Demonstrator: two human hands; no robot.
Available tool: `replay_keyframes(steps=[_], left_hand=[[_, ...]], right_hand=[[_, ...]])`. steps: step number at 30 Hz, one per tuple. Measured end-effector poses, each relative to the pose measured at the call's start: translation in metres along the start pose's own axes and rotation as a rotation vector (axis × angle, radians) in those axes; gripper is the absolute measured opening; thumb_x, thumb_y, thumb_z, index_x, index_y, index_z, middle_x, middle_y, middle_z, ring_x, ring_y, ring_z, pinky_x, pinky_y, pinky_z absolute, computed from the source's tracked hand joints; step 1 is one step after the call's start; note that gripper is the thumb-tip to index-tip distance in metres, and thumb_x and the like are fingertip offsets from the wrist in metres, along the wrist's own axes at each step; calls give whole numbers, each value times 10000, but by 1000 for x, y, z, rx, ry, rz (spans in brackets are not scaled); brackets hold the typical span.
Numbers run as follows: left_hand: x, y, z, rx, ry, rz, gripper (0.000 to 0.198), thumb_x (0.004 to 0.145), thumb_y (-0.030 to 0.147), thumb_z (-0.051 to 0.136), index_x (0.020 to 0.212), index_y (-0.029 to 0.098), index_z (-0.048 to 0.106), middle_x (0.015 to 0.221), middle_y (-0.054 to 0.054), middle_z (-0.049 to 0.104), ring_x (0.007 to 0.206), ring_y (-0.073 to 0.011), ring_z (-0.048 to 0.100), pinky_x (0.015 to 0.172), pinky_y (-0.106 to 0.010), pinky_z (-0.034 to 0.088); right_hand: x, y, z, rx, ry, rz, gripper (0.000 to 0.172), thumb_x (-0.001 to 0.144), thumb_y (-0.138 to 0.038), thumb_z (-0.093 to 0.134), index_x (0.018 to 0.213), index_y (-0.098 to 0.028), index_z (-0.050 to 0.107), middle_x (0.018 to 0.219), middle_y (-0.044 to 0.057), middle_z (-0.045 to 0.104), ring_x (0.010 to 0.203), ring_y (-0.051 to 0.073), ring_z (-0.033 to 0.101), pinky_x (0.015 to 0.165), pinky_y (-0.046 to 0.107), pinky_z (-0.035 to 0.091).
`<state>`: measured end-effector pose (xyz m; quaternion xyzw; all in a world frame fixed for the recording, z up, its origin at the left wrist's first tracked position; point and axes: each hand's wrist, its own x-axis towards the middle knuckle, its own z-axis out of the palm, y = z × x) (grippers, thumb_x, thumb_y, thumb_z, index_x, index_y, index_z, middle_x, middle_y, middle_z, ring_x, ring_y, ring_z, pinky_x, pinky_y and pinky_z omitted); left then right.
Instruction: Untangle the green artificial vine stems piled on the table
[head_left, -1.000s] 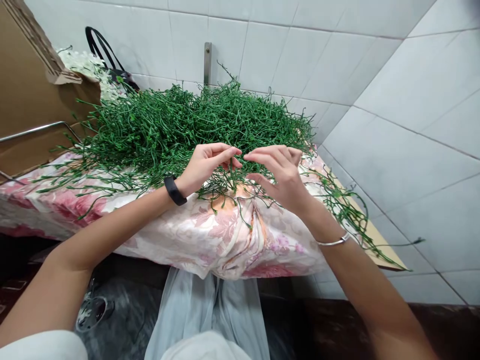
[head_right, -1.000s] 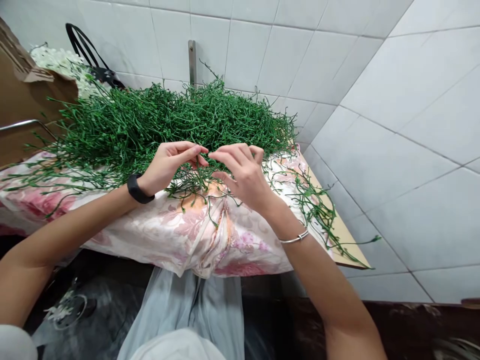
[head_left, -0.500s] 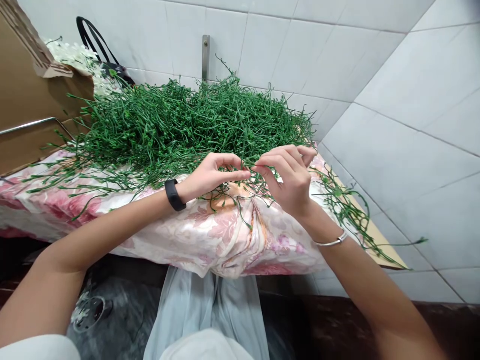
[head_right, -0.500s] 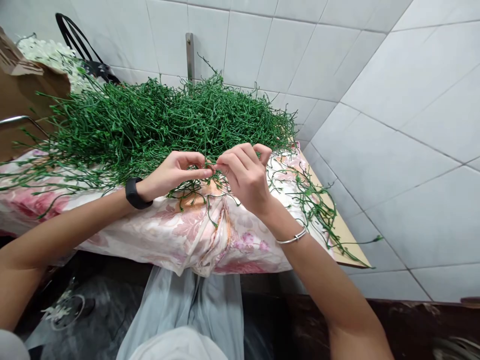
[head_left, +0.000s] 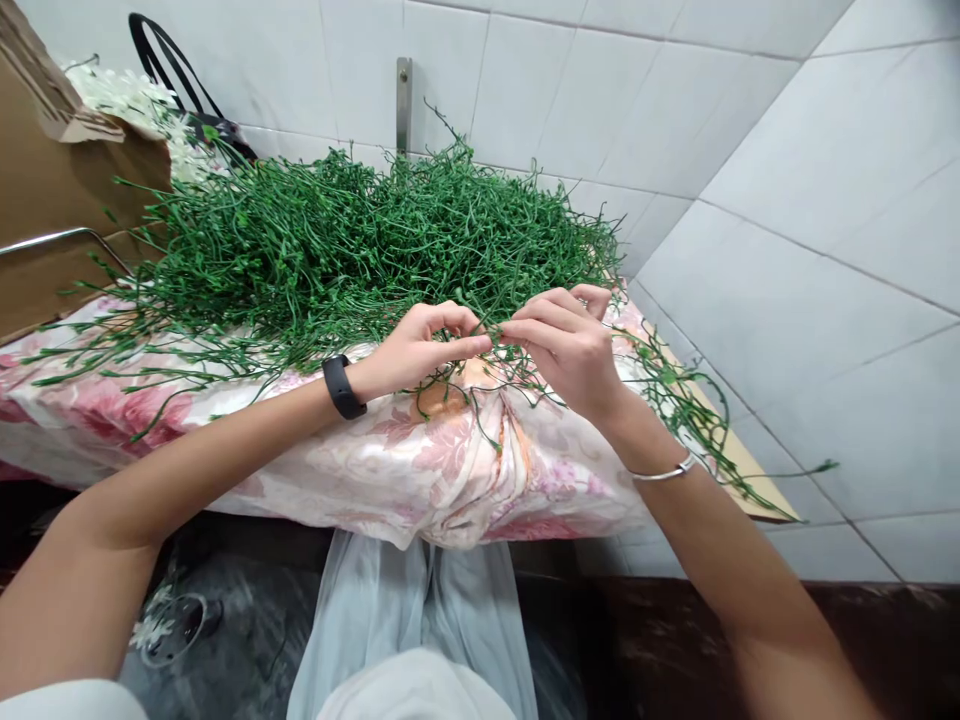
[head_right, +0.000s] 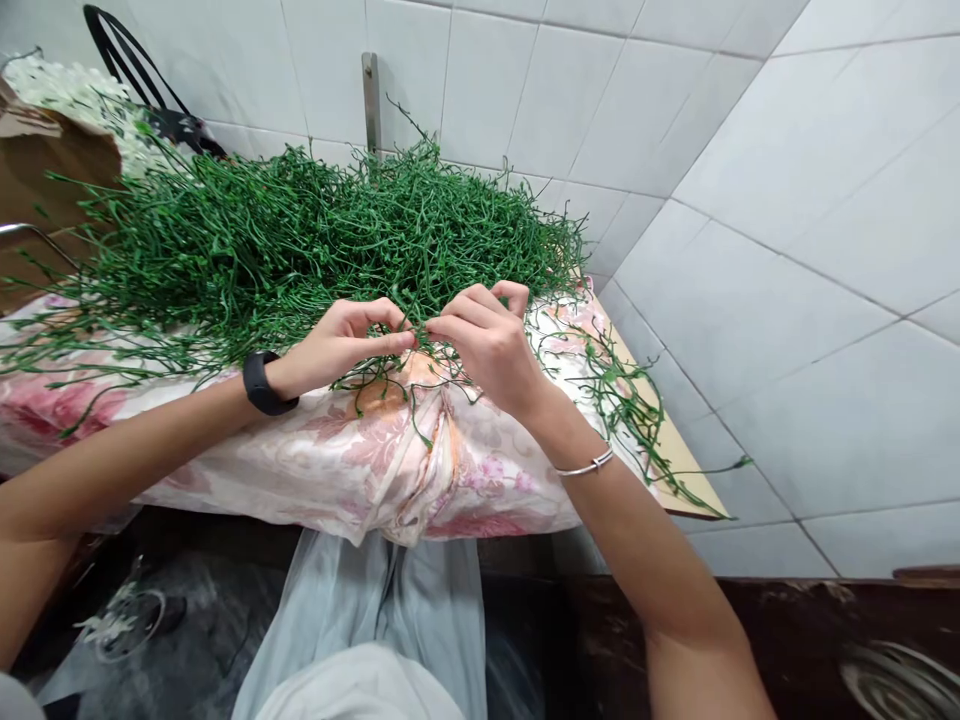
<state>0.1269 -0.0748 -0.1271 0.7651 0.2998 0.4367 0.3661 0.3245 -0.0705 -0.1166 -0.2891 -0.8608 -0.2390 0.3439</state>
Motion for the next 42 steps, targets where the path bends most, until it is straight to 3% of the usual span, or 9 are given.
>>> replay_keyframes(steps=[8, 17, 21, 27, 34, 36, 39, 40, 42], left_hand=[[2, -4, 3, 68, -17, -78, 225, 767, 324, 571, 652, 136, 616, 624, 6, 564, 610, -96, 480, 609, -238, 359], [-1, -6, 3, 184, 18, 37, 242, 776, 331, 577, 626, 145, 617, 619, 6, 569, 605, -96, 477, 583, -232, 349], [-3, -5, 7, 212, 98, 89, 247, 798, 309, 556, 612, 149, 582, 593, 13, 536, 597, -93, 454, 579, -234, 331], [-4, -6, 10, 343, 285, 153, 182, 802, 280, 556, 661, 170, 585, 625, 9, 557, 642, -112, 462, 628, -252, 334], [-7, 0, 10, 349, 319, 234, 195, 804, 276, 558, 634, 180, 567, 602, 8, 537, 630, -118, 438, 646, -269, 340], [-8, -2, 6, 328, 371, 207, 196, 797, 287, 563, 630, 185, 572, 610, 5, 542, 630, -121, 446, 642, -272, 346], [-6, -6, -3, 209, 488, 88, 191, 775, 305, 581, 633, 179, 583, 599, 7, 539, 591, -111, 456, 599, -262, 346], [-4, -8, -4, 147, 483, 66, 197, 773, 317, 583, 637, 174, 583, 592, 7, 536, 582, -107, 457, 595, -258, 351], [0, -10, -4, 31, 400, 74, 220, 784, 346, 570, 658, 166, 583, 615, 1, 552, 595, -103, 478, 612, -253, 371]], right_hand=[[2, 5, -6, 40, -125, 147, 229, 885, -293, 461, 725, -244, 618, 692, -37, 603, 736, 108, 515, 777, 339, 256], [-3, 10, -4, -173, -57, 42, 334, 927, -226, 320, 712, -215, 576, 641, 9, 505, 769, 148, 480, 771, 369, 236], [-3, 13, -4, -173, -45, 40, 311, 917, -216, 339, 712, -209, 573, 642, 18, 499, 805, 171, 500, 781, 389, 240], [3, 10, -3, -171, 21, 109, 315, 911, -252, 364, 687, -222, 584, 608, 18, 504, 780, 175, 506, 776, 401, 249], [3, 11, -6, -163, 65, 153, 330, 908, -290, 362, 691, -266, 610, 637, 8, 544, 788, 179, 531, 797, 410, 254], [1, 22, -13, -152, 172, 195, 311, 898, -309, 395, 677, -269, 611, 642, 3, 553, 782, 181, 536, 796, 406, 276], [0, 42, -23, -133, 465, 301, 231, 831, -379, 530, 656, -249, 608, 625, -1, 568, 731, 172, 528, 768, 379, 319], [0, 46, -24, -102, 460, 313, 223, 807, -397, 563, 648, -248, 613, 608, -6, 573, 705, 163, 526, 757, 369, 320], [2, 50, -21, -68, 320, 296, 193, 825, -373, 548, 711, -256, 650, 651, -13, 601, 744, 161, 540, 764, 371, 294]])
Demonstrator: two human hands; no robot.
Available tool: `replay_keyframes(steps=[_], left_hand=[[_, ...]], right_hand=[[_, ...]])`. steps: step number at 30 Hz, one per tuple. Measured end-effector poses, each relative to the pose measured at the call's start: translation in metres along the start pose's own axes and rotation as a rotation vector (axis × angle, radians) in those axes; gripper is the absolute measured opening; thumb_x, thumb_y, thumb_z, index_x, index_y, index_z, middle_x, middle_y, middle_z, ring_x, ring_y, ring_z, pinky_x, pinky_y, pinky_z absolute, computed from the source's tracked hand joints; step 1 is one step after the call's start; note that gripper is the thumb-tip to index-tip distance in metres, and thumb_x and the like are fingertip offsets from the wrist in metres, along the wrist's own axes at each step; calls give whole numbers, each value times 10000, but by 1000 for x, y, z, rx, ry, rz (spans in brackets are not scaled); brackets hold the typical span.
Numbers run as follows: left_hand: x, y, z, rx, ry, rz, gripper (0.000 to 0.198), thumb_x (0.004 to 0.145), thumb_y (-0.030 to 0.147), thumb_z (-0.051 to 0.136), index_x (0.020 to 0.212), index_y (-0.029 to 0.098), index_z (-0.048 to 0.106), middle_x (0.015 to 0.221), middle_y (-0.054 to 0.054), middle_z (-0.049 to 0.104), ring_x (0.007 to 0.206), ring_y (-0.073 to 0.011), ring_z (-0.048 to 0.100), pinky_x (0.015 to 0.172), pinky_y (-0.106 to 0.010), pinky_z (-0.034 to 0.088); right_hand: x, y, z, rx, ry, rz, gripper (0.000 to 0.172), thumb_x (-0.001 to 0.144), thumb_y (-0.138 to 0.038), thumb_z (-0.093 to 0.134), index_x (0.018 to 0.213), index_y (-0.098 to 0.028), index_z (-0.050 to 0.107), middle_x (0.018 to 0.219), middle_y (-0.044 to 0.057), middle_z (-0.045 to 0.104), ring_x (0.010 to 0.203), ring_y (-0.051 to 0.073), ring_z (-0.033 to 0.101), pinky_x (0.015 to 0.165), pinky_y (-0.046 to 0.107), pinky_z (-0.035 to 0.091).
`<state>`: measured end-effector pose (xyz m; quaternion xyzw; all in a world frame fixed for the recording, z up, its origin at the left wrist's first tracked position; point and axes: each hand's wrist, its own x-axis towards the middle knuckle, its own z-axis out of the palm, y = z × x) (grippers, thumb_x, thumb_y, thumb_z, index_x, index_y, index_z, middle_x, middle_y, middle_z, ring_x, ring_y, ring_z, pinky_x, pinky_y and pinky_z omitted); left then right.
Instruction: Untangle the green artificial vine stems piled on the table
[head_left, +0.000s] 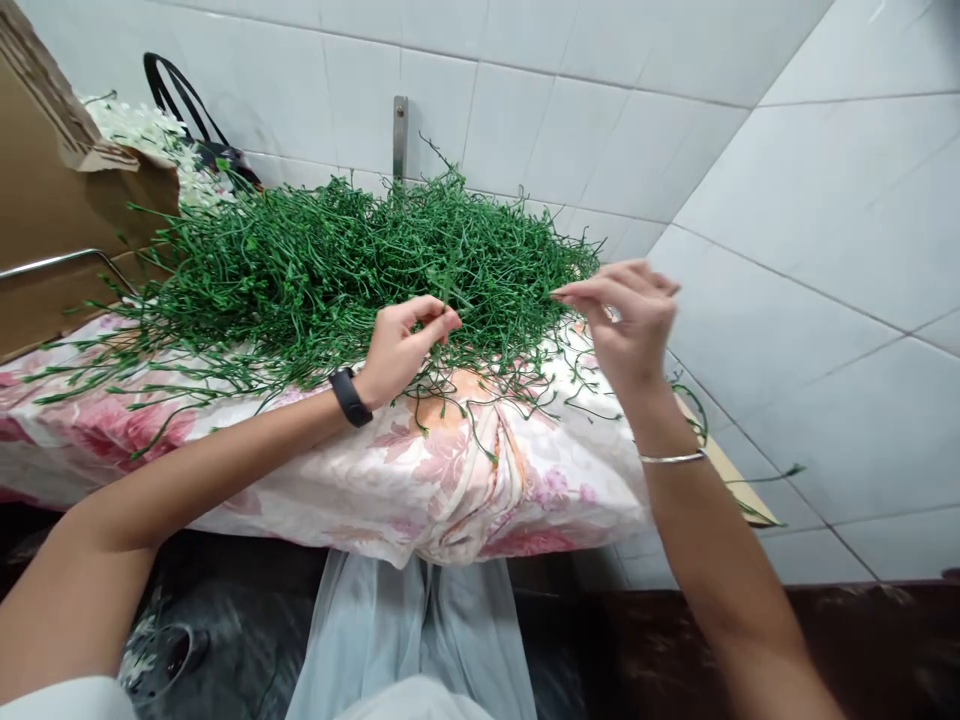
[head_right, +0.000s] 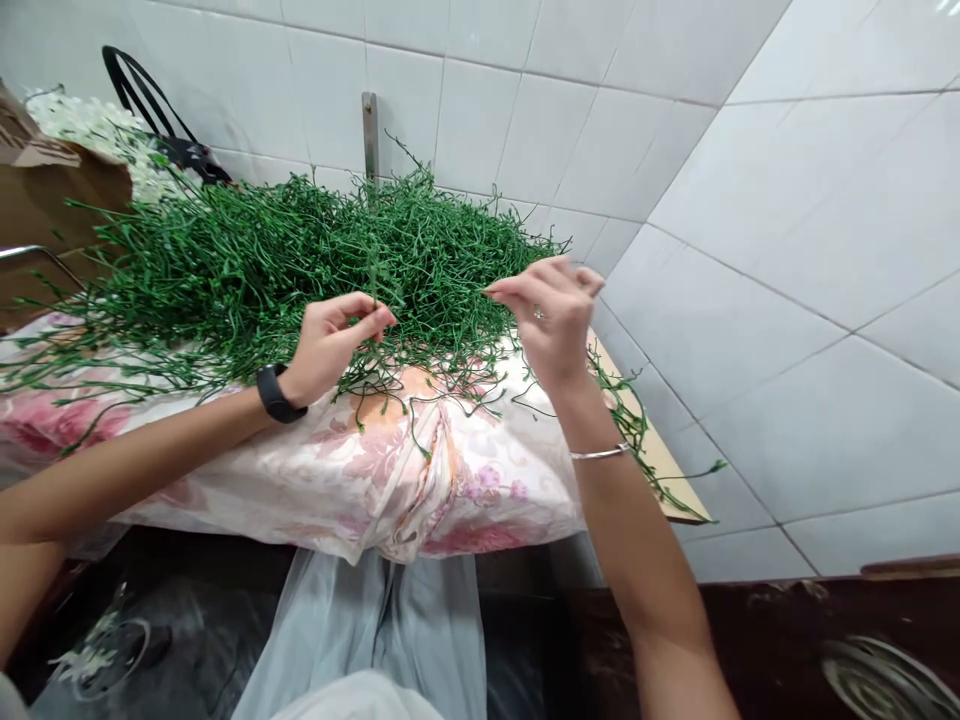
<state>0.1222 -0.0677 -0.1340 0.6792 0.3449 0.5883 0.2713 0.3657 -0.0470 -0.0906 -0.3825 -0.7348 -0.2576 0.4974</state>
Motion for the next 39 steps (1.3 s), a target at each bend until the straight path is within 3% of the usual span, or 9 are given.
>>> replay_keyframes(steps=[5, 9, 12, 16, 25, 31, 35, 39], left_hand=[[0, -2, 7, -136, -154, -8, 207, 804, 365, 551, 747, 169, 584, 769, -26, 609, 648, -98, 502, 667, -253, 399], [-2, -1, 6, -162, -223, -36, 193, 809, 355, 546, 759, 171, 575, 822, -26, 600, 680, -94, 488, 657, -237, 390], [-1, 1, 6, -168, -264, -52, 201, 808, 360, 549, 754, 167, 574, 795, -20, 585, 686, -95, 479, 644, -232, 382], [0, 3, 8, -277, -283, -97, 171, 801, 328, 569, 755, 164, 568, 784, -8, 574, 684, -83, 485, 641, -221, 385], [1, -4, 11, -419, -299, -202, 136, 773, 302, 607, 772, 166, 594, 789, -2, 571, 639, -73, 462, 629, -222, 379], [0, -5, 13, -507, -364, -273, 93, 761, 237, 592, 833, 179, 594, 720, 22, 526, 629, -70, 462, 618, -214, 376], [-2, -1, 15, -496, -345, -273, 60, 756, 215, 576, 759, 155, 574, 772, 22, 520, 619, -53, 458, 596, -200, 379], [-3, 5, 15, -397, -328, -261, 146, 744, 279, 627, 745, 143, 574, 612, 43, 454, 535, -37, 391, 509, -180, 310]], right_hand=[[-7, -13, 14, 8, -285, -72, 192, 880, -294, 475, 885, -328, 664, 854, -44, 658, 888, 158, 550, 792, 371, 225], [-11, -33, 12, 12, -351, -107, 279, 907, -234, 409, 1121, -330, 559, 1096, -29, 631, 1038, 157, 517, 808, 354, 216], [-12, -45, 9, 41, -373, -163, 289, 907, -253, 409, 1169, -314, 513, 1163, -16, 603, 1092, 154, 498, 833, 344, 226], [-14, -47, 11, 67, -350, -174, 236, 845, -371, 513, 1051, -261, 549, 1083, 0, 632, 1059, 167, 520, 844, 337, 239], [-16, -48, 14, 108, -445, -94, 213, 860, -327, 488, 1041, -280, 590, 1081, 9, 618, 1051, 180, 502, 844, 345, 231], [-16, -54, 14, 169, -471, -81, 171, 854, -356, 501, 921, -242, 610, 1022, 4, 636, 997, 159, 523, 830, 346, 248], [-17, -55, 15, 231, -469, -72, 174, 851, -368, 509, 829, -213, 583, 939, -6, 649, 943, 141, 544, 823, 340, 254], [-18, -53, 17, 291, -448, -95, 118, 843, -306, 537, 796, -202, 563, 808, -20, 646, 804, 115, 564, 846, 334, 275]])
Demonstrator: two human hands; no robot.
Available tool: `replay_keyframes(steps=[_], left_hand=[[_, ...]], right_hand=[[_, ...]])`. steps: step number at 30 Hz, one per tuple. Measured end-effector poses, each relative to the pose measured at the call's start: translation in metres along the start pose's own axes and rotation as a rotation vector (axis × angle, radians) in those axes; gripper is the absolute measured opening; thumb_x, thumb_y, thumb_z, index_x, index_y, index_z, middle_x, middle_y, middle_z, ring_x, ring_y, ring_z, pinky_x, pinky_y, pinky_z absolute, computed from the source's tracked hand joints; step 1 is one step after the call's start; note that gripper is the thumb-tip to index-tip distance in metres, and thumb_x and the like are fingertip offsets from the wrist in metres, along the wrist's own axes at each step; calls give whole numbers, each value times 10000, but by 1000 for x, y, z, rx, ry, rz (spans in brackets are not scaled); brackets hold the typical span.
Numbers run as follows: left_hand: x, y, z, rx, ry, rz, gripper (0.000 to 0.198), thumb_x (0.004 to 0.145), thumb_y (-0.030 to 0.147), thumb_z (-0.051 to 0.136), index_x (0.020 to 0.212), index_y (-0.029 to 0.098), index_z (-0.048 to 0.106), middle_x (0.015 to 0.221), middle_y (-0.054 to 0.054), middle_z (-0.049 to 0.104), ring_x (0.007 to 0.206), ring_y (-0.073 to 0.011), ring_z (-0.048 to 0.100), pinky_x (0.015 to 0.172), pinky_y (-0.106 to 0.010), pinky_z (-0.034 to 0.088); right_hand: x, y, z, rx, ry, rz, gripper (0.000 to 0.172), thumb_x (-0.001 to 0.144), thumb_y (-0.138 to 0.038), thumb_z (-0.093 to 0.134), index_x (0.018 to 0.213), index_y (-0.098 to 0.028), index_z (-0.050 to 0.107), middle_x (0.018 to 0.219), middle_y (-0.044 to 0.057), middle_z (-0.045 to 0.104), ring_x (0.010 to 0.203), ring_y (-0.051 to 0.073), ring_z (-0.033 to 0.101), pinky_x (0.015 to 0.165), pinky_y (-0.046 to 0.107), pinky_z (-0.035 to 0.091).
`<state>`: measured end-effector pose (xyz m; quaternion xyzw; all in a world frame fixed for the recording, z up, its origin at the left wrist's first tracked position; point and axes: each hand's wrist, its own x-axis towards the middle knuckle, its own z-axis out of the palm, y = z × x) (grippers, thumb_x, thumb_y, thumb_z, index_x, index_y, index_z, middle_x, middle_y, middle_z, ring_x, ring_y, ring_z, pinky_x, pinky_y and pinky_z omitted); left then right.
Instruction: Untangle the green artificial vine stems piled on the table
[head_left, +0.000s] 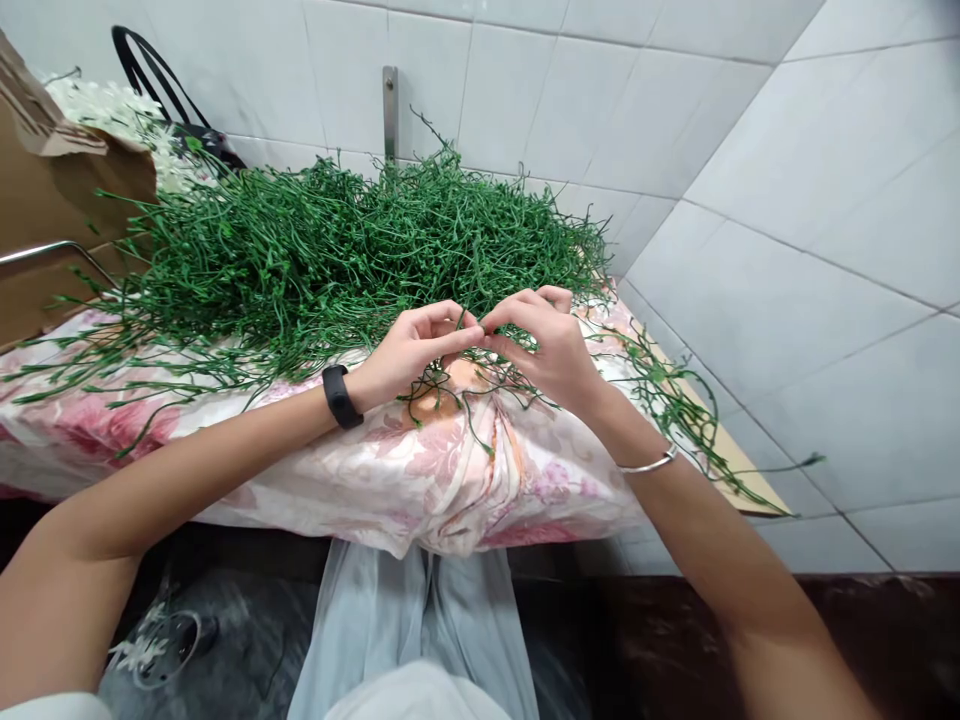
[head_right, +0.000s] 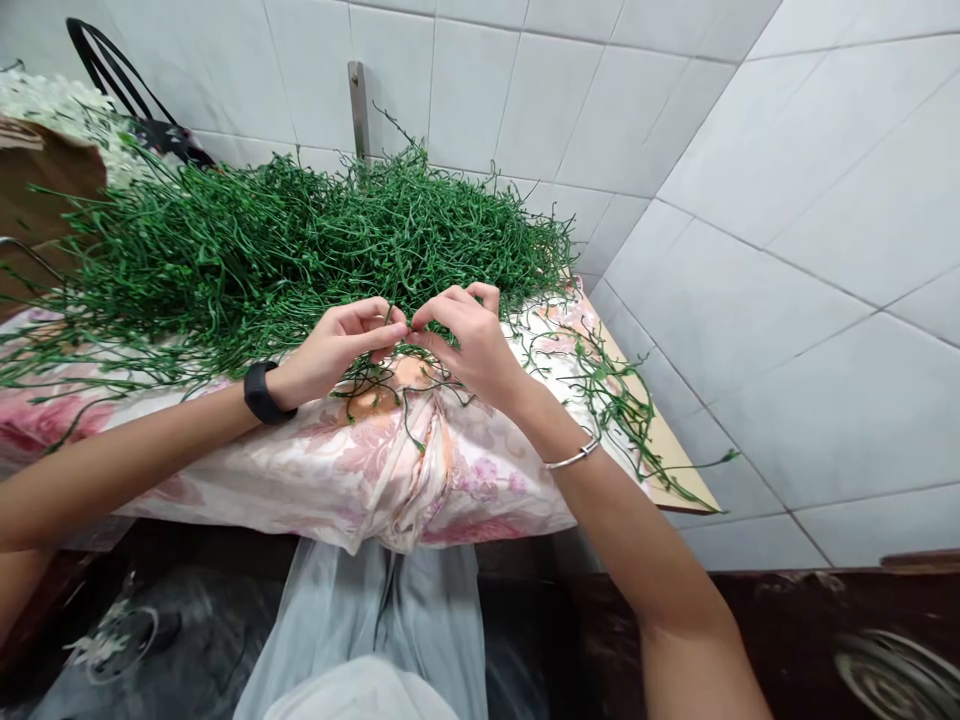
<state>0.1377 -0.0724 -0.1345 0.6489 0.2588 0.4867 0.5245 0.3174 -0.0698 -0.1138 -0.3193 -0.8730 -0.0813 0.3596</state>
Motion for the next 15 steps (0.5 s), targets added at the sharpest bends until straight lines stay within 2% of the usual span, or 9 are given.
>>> replay_keyframes(steps=[3, 7, 11, 15], left_hand=[[-1, 4, 1, 47, 47, -35, 141, 714, 254, 659, 752, 135, 595, 541, 58, 401, 499, -31, 354, 473, -173, 265], [-3, 6, 1, 110, 63, -63, 142, 702, 249, 664, 734, 120, 612, 578, 39, 470, 505, -29, 366, 466, -171, 264], [-5, 3, -1, 275, 56, 12, 152, 715, 269, 651, 748, 121, 633, 610, 23, 517, 518, -38, 378, 473, -180, 274], [-5, 3, -1, 391, 91, 77, 130, 727, 249, 637, 702, 122, 624, 571, 30, 509, 499, -38, 361, 460, -181, 268]], right_hand=[[0, 2, 1, -12, 11, -33, 95, 846, -256, 536, 771, -200, 554, 767, -23, 641, 741, 107, 558, 849, 331, 302], [0, 4, 0, -70, 0, -71, 136, 874, -254, 489, 776, -202, 566, 749, -27, 644, 697, 98, 553, 843, 337, 309], [-1, 7, 0, -195, -2, -171, 152, 897, -254, 448, 828, -205, 574, 705, -36, 631, 693, 89, 541, 823, 331, 303], [-3, 8, -3, -356, 31, -302, 201, 909, -148, 391, 797, -202, 549, 655, -50, 598, 700, 81, 521, 816, 319, 297]])
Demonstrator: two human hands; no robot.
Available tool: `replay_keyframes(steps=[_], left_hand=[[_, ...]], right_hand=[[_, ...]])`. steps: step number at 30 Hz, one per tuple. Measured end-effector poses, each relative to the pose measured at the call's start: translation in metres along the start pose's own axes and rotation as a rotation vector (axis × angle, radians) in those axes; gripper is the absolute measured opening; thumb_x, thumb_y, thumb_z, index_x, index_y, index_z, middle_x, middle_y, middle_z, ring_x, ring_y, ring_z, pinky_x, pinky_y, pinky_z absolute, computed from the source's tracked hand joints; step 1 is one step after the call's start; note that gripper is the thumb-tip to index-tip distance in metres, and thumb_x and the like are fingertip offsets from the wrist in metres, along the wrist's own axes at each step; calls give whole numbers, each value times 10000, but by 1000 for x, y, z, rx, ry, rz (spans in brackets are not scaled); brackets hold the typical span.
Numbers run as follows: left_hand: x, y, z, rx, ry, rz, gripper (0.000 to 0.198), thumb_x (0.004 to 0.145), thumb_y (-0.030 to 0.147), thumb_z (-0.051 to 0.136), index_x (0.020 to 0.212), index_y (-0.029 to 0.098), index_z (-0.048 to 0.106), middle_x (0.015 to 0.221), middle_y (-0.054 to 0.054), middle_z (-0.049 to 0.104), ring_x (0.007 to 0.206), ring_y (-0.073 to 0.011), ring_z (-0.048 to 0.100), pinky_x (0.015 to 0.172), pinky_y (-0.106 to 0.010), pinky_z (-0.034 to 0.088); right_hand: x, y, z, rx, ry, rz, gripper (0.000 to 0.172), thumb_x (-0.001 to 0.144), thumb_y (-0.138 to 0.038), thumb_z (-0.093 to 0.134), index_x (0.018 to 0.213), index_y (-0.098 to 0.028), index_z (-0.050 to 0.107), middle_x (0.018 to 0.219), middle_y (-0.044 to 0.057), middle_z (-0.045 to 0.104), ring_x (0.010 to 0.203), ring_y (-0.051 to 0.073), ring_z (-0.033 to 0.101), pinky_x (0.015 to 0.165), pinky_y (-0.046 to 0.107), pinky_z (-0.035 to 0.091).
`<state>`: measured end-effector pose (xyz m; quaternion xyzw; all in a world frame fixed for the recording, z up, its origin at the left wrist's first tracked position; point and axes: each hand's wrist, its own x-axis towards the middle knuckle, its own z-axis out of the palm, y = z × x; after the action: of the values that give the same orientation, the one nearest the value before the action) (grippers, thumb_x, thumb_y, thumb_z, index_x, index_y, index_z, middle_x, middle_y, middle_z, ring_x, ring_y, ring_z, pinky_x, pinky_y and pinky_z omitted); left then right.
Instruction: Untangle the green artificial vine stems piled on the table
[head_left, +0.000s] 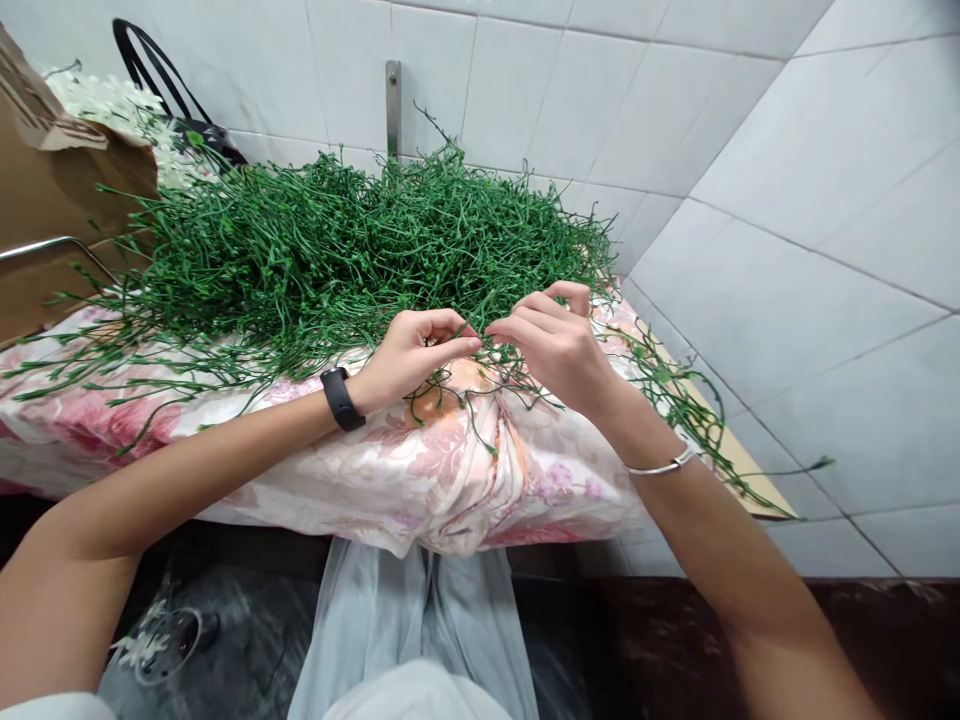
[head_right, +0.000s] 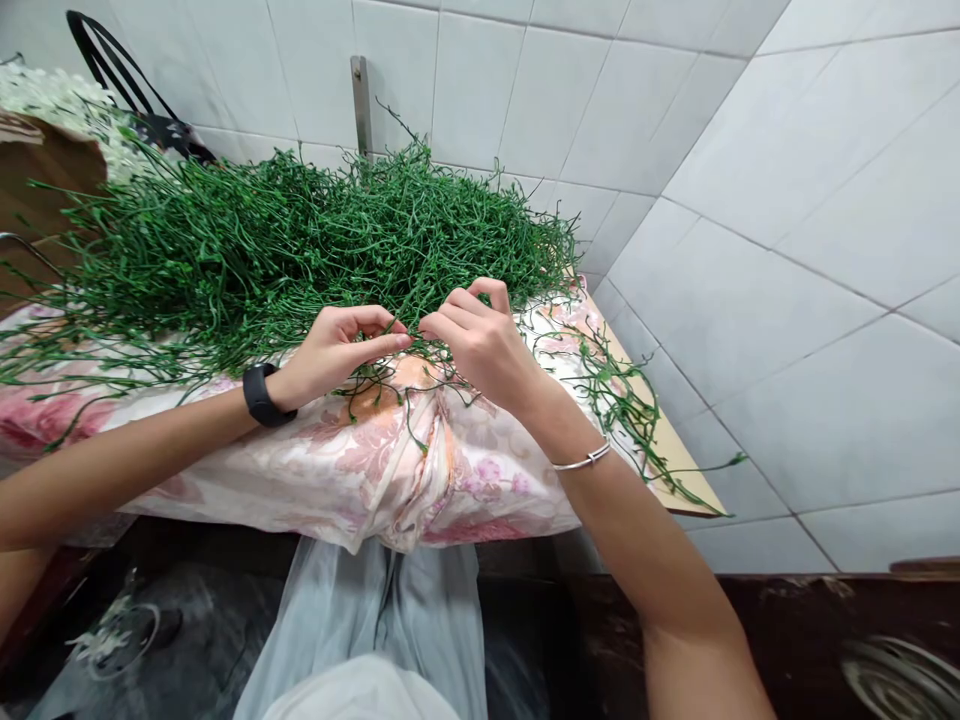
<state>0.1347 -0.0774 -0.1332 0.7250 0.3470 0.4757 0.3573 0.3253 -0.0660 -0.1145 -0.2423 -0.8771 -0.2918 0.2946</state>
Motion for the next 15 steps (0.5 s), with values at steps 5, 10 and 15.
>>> replay_keyframes(steps=[5, 10, 15], left_hand=[[0, 0, 3, -23, 22, 33, 117, 722, 196, 629, 640, 124, 588, 564, 35, 494, 510, -41, 373, 471, -184, 273], [-4, -7, 6, -66, 118, 109, 134, 727, 233, 637, 645, 140, 586, 585, 31, 492, 539, -56, 388, 503, -203, 294], [-5, -8, 7, -42, 100, 138, 119, 733, 247, 639, 673, 148, 610, 627, 16, 539, 589, -72, 432, 553, -220, 332]], right_hand=[[-1, -5, -3, -175, 37, -5, 276, 905, -82, 327, 757, -194, 532, 641, -26, 570, 766, 101, 532, 814, 324, 302], [1, -6, -5, -149, 25, 41, 297, 907, -87, 321, 733, -207, 530, 637, -34, 568, 769, 97, 536, 819, 334, 305], [1, -2, -8, -92, 79, 19, 273, 883, -74, 380, 709, -212, 539, 596, -55, 567, 758, 86, 546, 828, 331, 289]])
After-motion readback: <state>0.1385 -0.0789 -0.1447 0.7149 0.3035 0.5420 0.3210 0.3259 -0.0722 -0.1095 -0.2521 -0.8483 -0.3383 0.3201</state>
